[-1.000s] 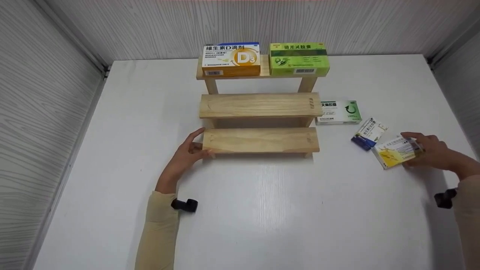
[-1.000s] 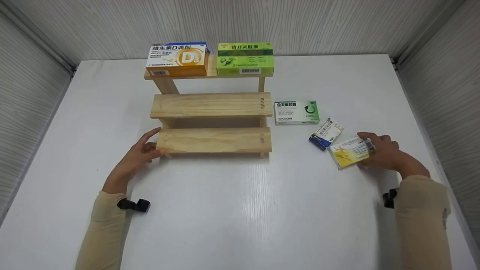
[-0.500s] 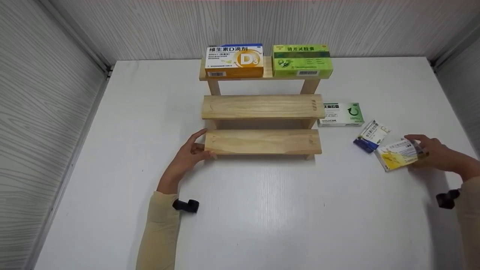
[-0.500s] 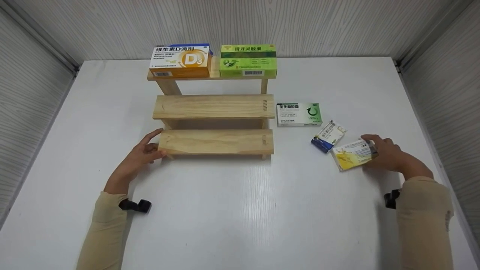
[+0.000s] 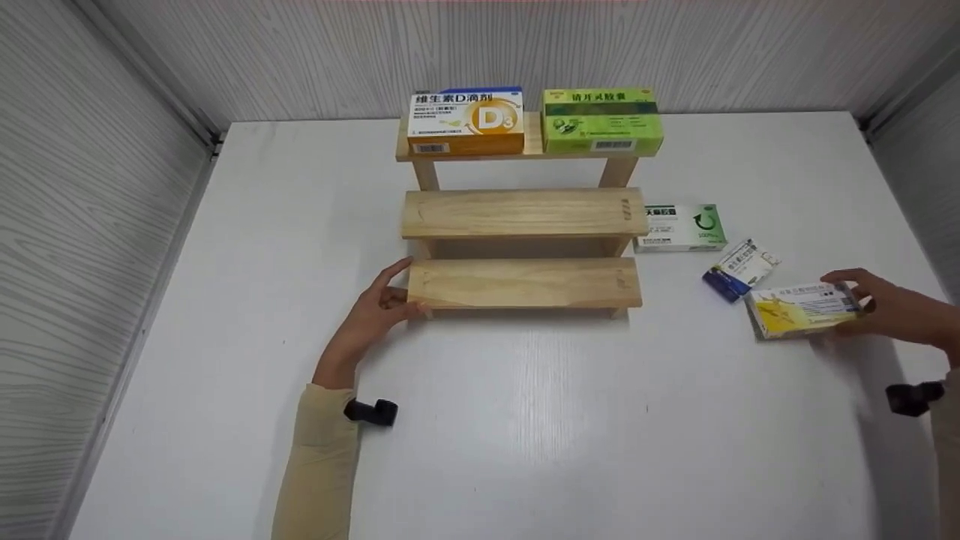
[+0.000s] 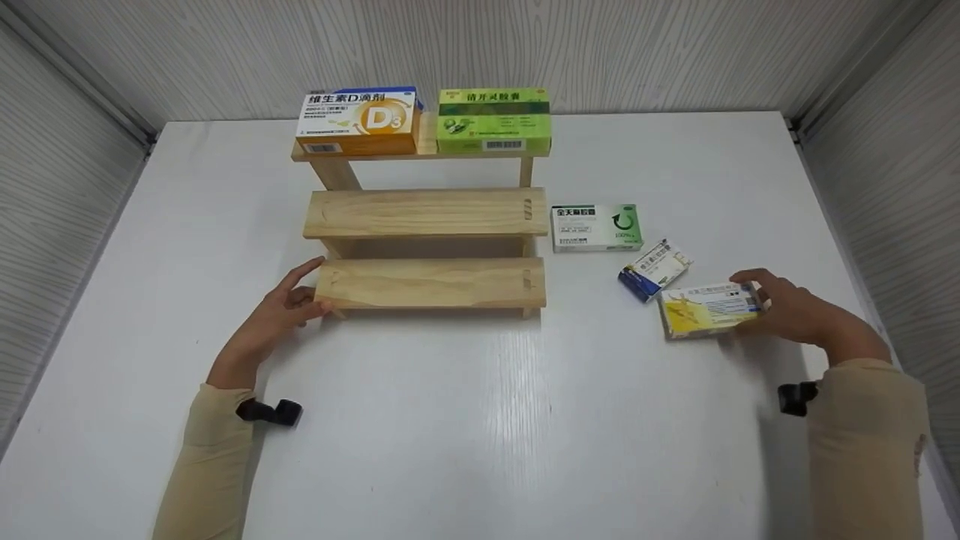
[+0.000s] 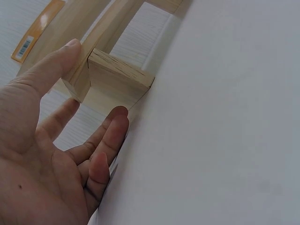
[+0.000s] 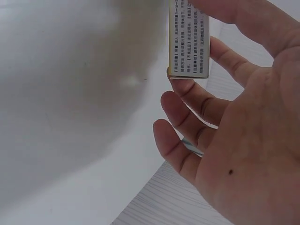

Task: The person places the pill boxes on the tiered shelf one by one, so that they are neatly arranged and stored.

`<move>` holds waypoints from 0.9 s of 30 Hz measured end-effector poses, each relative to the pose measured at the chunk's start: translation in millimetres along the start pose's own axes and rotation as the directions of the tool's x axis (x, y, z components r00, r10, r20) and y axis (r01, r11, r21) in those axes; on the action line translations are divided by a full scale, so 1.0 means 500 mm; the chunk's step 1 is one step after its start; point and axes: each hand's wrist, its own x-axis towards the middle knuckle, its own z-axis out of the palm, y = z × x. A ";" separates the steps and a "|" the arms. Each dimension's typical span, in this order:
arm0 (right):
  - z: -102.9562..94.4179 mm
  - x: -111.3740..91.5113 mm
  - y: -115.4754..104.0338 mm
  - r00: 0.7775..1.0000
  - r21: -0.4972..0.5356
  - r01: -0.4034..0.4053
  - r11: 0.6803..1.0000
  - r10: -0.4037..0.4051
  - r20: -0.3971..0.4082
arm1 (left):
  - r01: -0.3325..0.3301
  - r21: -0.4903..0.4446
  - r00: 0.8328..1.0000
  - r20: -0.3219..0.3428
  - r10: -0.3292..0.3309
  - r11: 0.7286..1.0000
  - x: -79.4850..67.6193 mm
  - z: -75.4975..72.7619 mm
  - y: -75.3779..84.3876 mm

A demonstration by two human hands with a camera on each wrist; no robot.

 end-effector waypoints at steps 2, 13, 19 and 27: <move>-0.005 -0.009 -0.002 1.000 -0.006 -0.016 1.000 0.016 -0.005 | 0.004 -0.003 1.000 -0.001 -0.004 1.000 0.000 0.000 0.001; -0.011 -0.042 -0.023 0.969 0.020 0.014 1.000 -0.009 -0.247 | 0.006 0.008 1.000 -0.010 -0.006 1.000 0.005 0.002 -0.002; -0.017 -0.052 -0.059 0.932 0.019 0.076 0.997 -0.064 -0.358 | 0.011 0.027 1.000 -0.013 -0.010 1.000 0.003 0.002 -0.001; -0.026 -0.053 -0.126 0.903 -0.011 0.132 0.991 -0.125 -0.410 | 0.018 0.031 1.000 -0.014 -0.018 0.999 0.000 0.001 0.003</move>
